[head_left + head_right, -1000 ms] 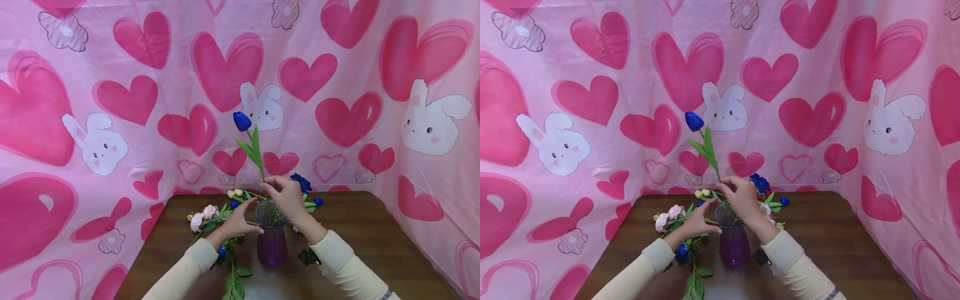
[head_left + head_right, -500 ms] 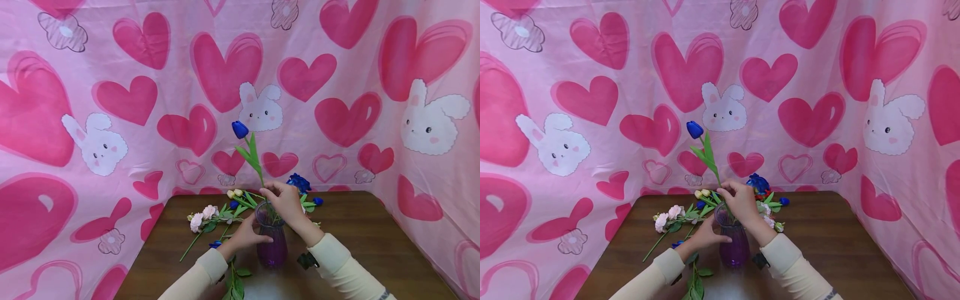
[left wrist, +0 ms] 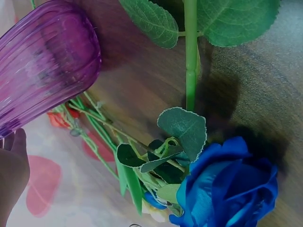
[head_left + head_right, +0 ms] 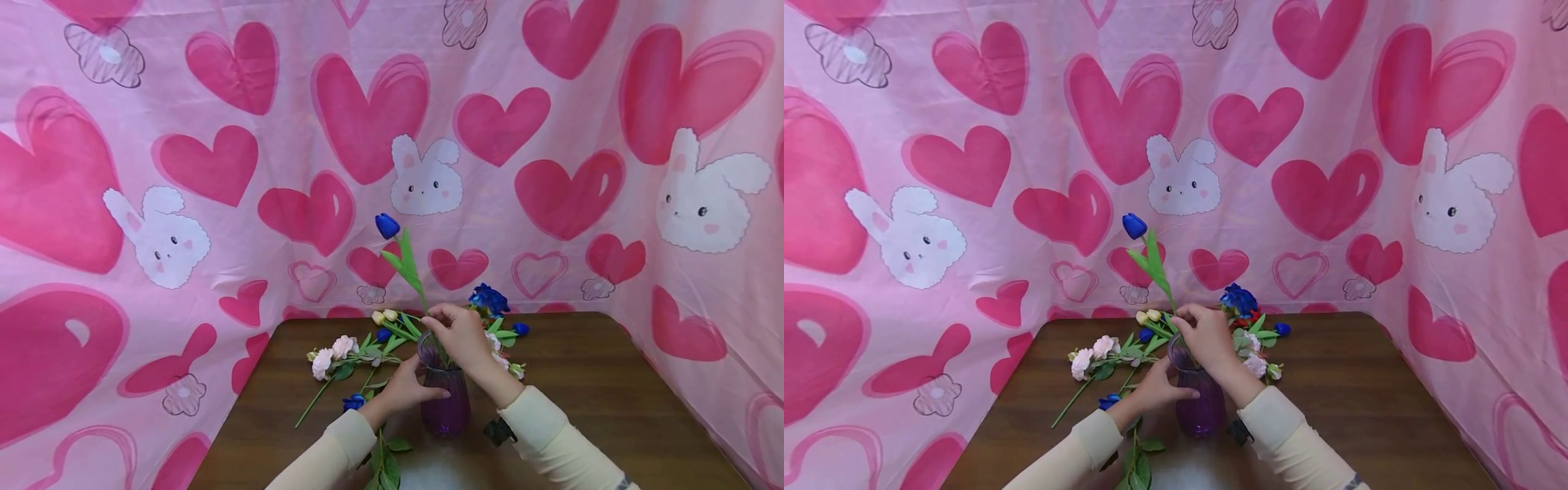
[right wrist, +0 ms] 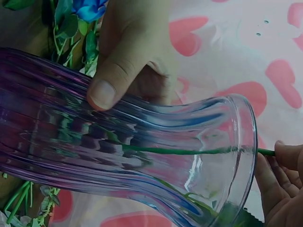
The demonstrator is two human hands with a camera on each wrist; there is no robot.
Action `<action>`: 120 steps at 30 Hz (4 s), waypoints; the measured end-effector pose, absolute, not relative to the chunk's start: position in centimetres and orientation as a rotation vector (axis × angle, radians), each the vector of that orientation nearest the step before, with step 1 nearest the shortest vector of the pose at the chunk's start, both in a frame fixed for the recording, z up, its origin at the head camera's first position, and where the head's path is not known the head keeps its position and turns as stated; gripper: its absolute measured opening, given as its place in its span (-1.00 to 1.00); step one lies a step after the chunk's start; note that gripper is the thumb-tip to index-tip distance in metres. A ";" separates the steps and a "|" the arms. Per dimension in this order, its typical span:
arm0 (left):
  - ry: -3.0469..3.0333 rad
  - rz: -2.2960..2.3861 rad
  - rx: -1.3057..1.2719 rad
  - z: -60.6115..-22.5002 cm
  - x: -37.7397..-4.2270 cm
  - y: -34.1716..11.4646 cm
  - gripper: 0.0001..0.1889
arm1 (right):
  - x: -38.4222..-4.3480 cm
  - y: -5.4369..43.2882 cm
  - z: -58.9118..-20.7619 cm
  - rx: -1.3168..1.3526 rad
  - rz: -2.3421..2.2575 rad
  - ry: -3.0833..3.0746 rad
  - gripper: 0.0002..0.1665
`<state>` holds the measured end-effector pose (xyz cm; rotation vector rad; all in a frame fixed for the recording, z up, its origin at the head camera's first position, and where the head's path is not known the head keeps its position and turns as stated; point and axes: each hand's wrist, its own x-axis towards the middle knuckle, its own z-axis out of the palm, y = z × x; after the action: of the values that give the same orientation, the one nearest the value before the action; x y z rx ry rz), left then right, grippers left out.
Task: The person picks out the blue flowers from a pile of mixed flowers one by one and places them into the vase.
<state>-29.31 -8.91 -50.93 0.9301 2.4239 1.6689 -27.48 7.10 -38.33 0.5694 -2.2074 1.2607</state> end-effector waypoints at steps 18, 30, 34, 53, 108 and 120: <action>2.440 1.682 0.989 -49.8 -28.5 -8.8 -0.27 | -27.3 6.0 -39.1 0.500 0.961 -2.449 -0.90; 2.442 1.682 0.985 -49.7 -28.2 -8.8 -0.22 | -26.9 5.7 -39.4 0.495 0.829 -2.623 -0.88; 2.443 1.689 0.974 -50.9 -29.1 -8.8 -0.20 | -26.9 5.6 -39.5 0.492 0.810 -2.657 -0.79; 2.430 1.708 0.911 -51.1 -29.4 -8.8 -0.20 | -27.0 5.5 -39.1 0.544 0.603 -2.828 -0.66; 2.410 1.697 0.888 -51.0 -29.2 -8.8 -0.23 | -24.5 7.7 -35.2 0.532 0.841 -2.592 -0.80; 2.422 1.696 0.845 -51.0 -29.3 -8.7 -0.26 | -23.8 12.7 -33.8 0.518 0.907 -2.154 -0.82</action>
<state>-29.30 -8.71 -51.04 0.8447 2.4222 1.6956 -23.81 12.72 -33.79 0.5176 -2.1538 0.9072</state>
